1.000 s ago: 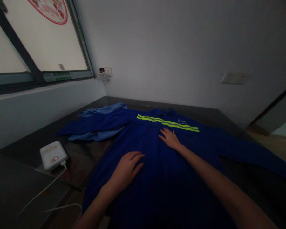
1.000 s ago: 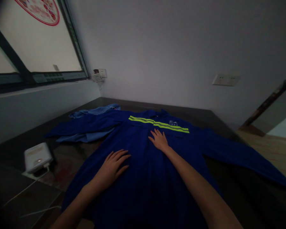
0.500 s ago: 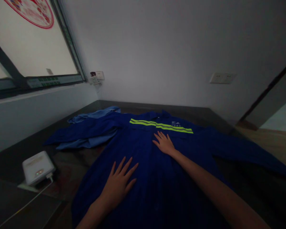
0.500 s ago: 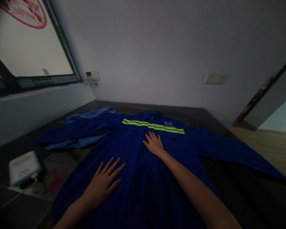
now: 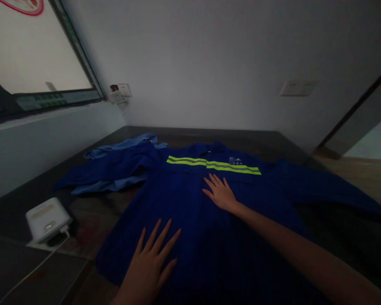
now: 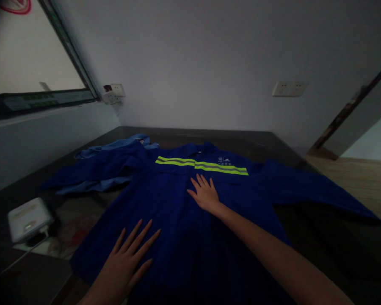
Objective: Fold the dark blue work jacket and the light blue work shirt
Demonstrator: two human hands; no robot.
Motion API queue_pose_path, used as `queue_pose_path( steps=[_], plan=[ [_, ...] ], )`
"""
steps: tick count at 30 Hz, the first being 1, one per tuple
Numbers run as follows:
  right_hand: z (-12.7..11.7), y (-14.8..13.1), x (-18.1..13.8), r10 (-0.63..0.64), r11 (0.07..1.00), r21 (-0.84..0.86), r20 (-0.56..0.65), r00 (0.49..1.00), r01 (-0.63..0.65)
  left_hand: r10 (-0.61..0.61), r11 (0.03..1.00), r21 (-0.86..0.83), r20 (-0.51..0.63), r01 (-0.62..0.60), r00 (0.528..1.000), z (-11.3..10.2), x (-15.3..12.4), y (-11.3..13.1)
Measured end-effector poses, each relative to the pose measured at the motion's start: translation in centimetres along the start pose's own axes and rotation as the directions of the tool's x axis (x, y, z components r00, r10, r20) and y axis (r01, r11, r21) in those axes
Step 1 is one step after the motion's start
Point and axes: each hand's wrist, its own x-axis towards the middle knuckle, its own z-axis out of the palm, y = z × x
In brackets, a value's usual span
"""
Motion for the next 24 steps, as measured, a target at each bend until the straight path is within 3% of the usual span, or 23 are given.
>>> queue_pose_path(
  steps=[9,15,19,22,24],
  plan=[
    [0.1,-0.5,-1.2,0.009,1.0,0.001,-0.011,1.0,-0.009,0.035,0.999,-0.029,0.027,-0.034,0.999,-0.6,-0.8,-0.4],
    [-0.4,-0.6,-1.2,0.011,1.0,0.02,0.006,1.0,-0.011,0.018,0.986,-0.168,0.16,0.009,0.987,-1.3,0.3,-1.6],
    [-1.6,-0.5,0.4,0.029,0.999,0.046,-0.096,0.995,-0.024,-0.04,0.955,-0.281,0.185,0.092,0.982,-4.8,4.7,-2.4],
    [-2.6,-0.2,3.3,0.089,0.996,0.03,-0.241,0.966,-0.084,-0.021,0.903,-0.422,0.133,0.076,0.991,-7.5,10.9,-2.6],
    [-2.8,0.1,5.5,0.178,0.984,0.024,-0.285,0.942,-0.179,0.019,0.841,-0.54,0.078,0.027,0.997,-7.6,16.0,-2.7]
  ],
)
